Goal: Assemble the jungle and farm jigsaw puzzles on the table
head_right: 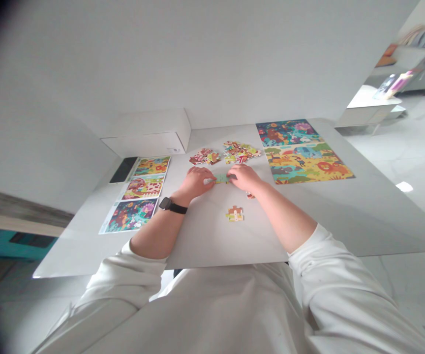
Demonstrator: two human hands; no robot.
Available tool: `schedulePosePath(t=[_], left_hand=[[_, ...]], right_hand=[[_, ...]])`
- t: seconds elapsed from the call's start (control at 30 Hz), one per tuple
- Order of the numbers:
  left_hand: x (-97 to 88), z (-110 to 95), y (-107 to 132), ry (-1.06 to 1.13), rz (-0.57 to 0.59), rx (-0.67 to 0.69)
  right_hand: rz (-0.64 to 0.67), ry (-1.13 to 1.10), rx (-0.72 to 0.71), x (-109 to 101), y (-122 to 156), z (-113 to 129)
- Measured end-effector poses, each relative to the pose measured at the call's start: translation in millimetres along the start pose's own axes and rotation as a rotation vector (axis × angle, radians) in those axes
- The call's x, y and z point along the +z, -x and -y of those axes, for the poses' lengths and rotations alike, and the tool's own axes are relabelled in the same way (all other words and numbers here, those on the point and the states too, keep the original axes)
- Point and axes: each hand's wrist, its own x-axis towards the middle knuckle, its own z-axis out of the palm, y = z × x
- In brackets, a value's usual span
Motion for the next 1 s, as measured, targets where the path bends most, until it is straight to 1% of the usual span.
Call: schedulePosePath(t=[0.23, 0.37, 0.5, 0.6, 0.8, 0.9, 1.0], left_hand=[[-5.8, -10, 2, -0.039, 0.037, -0.002], [-6.3, -10, 1, -0.030, 0.048, 0.010], [-1.1, -9, 0, -0.025, 0.067, 0.023], [4.6, -10, 0, -0.027, 0.092, 0.033], [10.8, -16, 1, 0.002, 0.061, 0.050], [13.0, -18, -1, 0.032, 0.050, 0.091], [16.6, -22, -3, 0.060, 0.073, 0.155]], right_hand=[[0.002, 0.011, -0.020, 0, 0, -2], [-0.001, 0.009, -0.027, -1, 0, -1], [0.000, 0.009, -0.018, -2, 0, -3], [-0.003, 0.016, 0.013, -4, 0, -10], [0.024, 0.034, 0.068, -15, 3, -24], [0.033, 0.044, 0.069, -17, 3, -23], [0.021, 0.052, 0.071, -15, 2, -19]])
